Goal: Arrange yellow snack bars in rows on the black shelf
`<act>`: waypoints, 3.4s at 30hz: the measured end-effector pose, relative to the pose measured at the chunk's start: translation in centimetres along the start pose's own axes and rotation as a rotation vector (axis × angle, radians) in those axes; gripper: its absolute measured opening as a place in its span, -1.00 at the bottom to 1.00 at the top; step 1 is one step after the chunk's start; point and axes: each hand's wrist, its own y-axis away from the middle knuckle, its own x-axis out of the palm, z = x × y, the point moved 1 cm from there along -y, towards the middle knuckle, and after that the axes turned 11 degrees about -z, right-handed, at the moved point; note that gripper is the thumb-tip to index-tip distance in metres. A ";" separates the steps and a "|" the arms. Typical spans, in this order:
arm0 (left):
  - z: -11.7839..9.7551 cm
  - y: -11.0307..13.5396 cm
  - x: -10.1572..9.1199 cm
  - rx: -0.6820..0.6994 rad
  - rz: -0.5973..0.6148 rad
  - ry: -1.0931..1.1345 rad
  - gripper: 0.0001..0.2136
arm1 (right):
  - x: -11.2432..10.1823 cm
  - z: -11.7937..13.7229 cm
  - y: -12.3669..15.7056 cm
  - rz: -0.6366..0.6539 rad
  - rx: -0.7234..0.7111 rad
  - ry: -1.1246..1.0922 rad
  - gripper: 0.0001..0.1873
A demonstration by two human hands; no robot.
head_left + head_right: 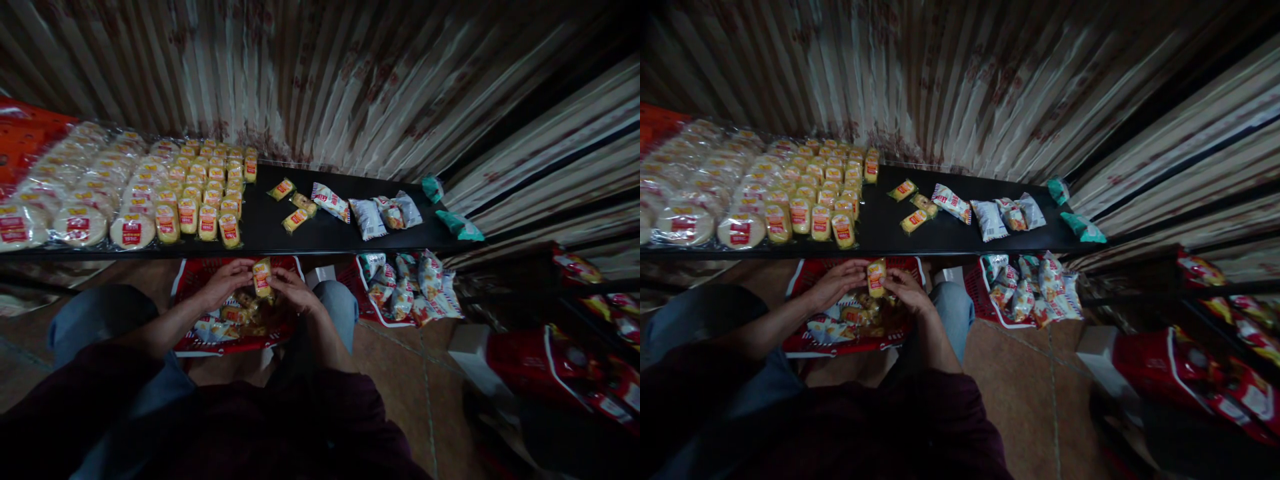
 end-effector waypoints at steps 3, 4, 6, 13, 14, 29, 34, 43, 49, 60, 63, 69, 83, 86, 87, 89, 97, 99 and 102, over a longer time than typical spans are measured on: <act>0.2 0.1 0.3 -0.008 -0.029 -0.010 -0.65 | 0.1 0.0 -0.1 -0.015 0.000 0.064 -0.58; 0.3 0.1 0.4 -0.009 -0.040 -0.016 -0.64 | 0.1 0.0 -0.2 -0.017 -0.006 0.091 -0.58; 0.4 0.2 0.6 -0.008 -0.062 -0.029 -0.63 | 0.1 0.0 -0.2 -0.026 -0.032 0.141 -0.59; 1.8 -0.2 1.1 -0.041 -0.158 -0.036 -0.63 | 0.3 -0.2 -0.4 -0.062 -0.172 0.284 -0.64; 2.1 -0.3 1.1 -0.043 -0.160 -0.044 -0.64 | 0.4 -0.3 -0.4 -0.050 -0.175 0.289 -0.64; 1.8 -0.6 0.9 -0.261 -0.185 0.234 -0.87 | 0.1 -1.2 -0.8 0.006 -0.061 0.139 -0.74; 1.7 -0.5 0.8 -0.311 -0.172 0.268 -0.86 | 0.4 -1.0 -0.5 0.013 -0.011 0.022 -0.77; 2.1 -0.7 0.7 -0.361 -0.193 0.223 -0.81 | 0.6 -0.4 -0.3 -0.030 -0.032 -0.034 -0.75; 2.7 -1.0 0.6 -0.379 -0.162 0.213 -0.77 | 0.7 0.1 -0.2 -0.034 -0.046 -0.017 -0.73; 2.8 -0.9 0.7 -0.405 -0.167 0.231 -0.77 | 0.7 0.1 -0.1 -0.024 -0.063 0.021 -0.69; 2.9 -1.0 0.7 -0.411 -0.185 0.211 -0.79 | 0.7 0.0 -0.1 -0.043 -0.073 0.070 -0.68; 3.1 -1.1 0.4 -0.399 -0.210 0.182 -0.86 | 0.6 -0.6 -0.5 -0.086 -0.096 0.180 -0.68; 3.1 -1.1 0.0 -0.419 -0.232 0.104 -0.92 | 0.0 -1.4 -0.9 -0.099 -0.186 0.576 -0.65; 2.7 -0.8 0.2 -0.355 -0.242 0.062 -0.89 | -0.1 -1.4 -0.8 -0.076 -0.175 0.577 -0.61; 2.6 -0.7 0.3 -0.328 -0.237 0.051 -0.88 | -0.1 -1.4 -0.8 -0.068 -0.165 0.582 -0.60; 2.4 -0.5 0.4 -0.286 -0.216 0.042 -0.85 | -0.1 -1.6 -0.9 -0.066 -0.135 0.596 -0.58; 1.9 -0.1 0.6 -0.087 -0.144 -0.064 -0.74 | -0.2 -1.1 -0.7 -0.046 -0.102 0.396 -0.58; 1.9 0.0 0.7 -0.010 -0.143 -0.119 -0.70 | -0.3 -0.6 -0.5 -0.025 -0.113 0.344 -0.57; 2.0 0.1 0.9 0.132 -0.105 -0.266 -0.66 | -0.4 0.1 0.0 -0.015 -0.076 0.269 -0.53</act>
